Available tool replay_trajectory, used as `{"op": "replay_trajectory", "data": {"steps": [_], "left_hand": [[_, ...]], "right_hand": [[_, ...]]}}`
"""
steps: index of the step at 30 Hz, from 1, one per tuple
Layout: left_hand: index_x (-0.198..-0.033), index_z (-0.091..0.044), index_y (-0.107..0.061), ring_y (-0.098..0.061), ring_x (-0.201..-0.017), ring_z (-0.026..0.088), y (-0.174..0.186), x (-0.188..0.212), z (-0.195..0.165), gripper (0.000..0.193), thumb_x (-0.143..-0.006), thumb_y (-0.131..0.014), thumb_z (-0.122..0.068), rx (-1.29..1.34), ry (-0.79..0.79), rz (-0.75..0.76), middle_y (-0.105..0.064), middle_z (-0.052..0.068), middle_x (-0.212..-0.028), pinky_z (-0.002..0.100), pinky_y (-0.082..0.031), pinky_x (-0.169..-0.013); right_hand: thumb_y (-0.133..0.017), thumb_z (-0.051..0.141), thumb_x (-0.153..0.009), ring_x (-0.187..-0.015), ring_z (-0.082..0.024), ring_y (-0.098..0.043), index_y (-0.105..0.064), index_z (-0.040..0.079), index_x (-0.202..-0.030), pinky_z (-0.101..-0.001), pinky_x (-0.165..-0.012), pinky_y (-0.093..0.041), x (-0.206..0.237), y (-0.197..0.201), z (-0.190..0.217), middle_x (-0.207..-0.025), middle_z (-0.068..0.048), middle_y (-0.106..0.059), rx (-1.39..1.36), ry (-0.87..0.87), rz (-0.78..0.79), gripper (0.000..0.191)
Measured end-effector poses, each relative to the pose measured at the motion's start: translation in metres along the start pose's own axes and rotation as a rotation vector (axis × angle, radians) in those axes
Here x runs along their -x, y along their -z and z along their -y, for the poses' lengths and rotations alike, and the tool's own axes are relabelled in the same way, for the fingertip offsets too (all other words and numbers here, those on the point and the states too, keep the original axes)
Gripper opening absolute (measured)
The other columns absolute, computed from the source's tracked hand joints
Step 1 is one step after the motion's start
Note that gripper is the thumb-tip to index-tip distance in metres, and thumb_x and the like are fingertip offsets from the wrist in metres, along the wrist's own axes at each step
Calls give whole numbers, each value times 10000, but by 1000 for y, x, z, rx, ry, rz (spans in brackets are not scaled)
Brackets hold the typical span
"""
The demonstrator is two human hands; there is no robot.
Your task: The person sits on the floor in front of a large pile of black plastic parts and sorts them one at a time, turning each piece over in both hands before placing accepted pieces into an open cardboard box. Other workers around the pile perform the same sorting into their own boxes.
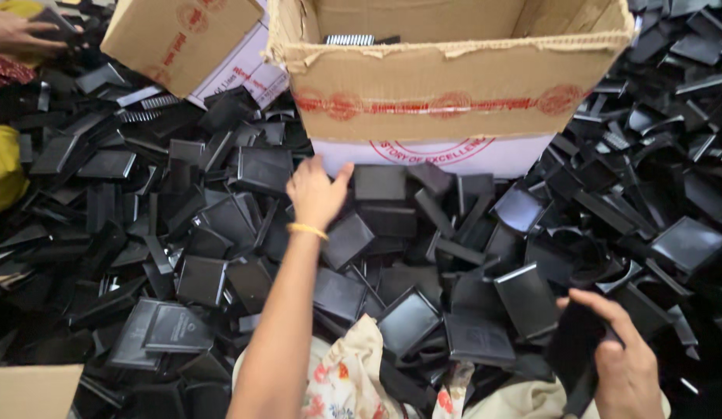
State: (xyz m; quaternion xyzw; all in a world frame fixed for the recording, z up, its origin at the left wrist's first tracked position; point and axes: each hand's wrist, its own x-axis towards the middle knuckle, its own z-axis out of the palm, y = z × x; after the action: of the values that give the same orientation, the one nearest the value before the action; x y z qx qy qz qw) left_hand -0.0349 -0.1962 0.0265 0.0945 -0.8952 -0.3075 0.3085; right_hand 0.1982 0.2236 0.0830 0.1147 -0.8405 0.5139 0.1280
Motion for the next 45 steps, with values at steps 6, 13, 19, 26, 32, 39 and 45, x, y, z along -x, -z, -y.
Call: {"op": "replay_trajectory", "data": {"steps": [6, 13, 19, 26, 32, 39, 45], "left_hand": [[-1565, -294, -416, -136, -1519, 523, -32, -5, -5, 1173, -592, -529, -940, -83, 219, 837, -109, 317, -1641, 637, -153, -1205], [-1410, -178, -616, -207, -1416, 609, -30, 96, -84, 1093, -550, -626, -853, 92, -202, 866, -110, 300, -1669, 741, -270, -1076], [-1249, -76, -735, -226, -1525, 518, -27, 205, -164, 802, -797, -661, -735, 57, -543, 785, -315, 320, -1631, 826, -226, -1075], [-1272, -141, -744, -461, -1301, 491, 30, 198, -142, 797, -663, -742, -655, 295, -795, 956, -484, 385, -1398, 876, -221, -907], [-920, -66, -731, -714, -855, 282, 35, 106, -85, 197, -844, -753, -246, 579, -143, 386, -740, 117, -900, 391, -562, -752], [-1020, -40, -707, -741, -790, 203, 52, 94, -56, 215, -873, -712, -197, 550, 6, 434, -747, 78, -928, 326, -558, -647], [-983, -25, -748, -704, -728, 143, 110, 133, -29, 116, -880, -709, -61, 593, 85, 140, -750, 77, -866, 257, -551, -683]], "right_hand": [[-411, 614, -954, -1120, -240, -656, -508, -49, -1414, -367, -1019, -474, -6, 19, -65, -1264, -189, -678, -149, -164, 48, 813], [-420, 608, -1025, -1164, -207, -648, -505, -67, -1433, -337, -1052, -478, -22, -17, -31, -1278, -189, -660, -152, 2, 6, 793], [-458, 531, -1040, -1089, -147, -647, -517, -22, -1443, -281, -980, -497, -39, -17, 33, -1332, -140, -634, 18, 102, -72, 687], [-632, 268, -888, -1034, -191, -647, -620, 61, -1313, -294, -867, -493, -68, -32, 39, -1174, -89, -672, 373, -28, 68, 473], [-692, 363, -853, -1016, -233, -689, -640, 149, -1298, -320, -874, -517, -72, -56, 28, -1128, -60, -681, 552, -196, 278, 497], [-687, 384, -854, -995, -213, -651, -642, 160, -1298, -323, -848, -534, -69, -41, 1, -1166, -40, -683, 514, -297, 288, 500], [-570, 258, -944, -942, -174, -644, -636, 101, -1329, -293, -834, -501, -71, -18, -8, -1115, -62, -693, 381, -193, 95, 421]]}}
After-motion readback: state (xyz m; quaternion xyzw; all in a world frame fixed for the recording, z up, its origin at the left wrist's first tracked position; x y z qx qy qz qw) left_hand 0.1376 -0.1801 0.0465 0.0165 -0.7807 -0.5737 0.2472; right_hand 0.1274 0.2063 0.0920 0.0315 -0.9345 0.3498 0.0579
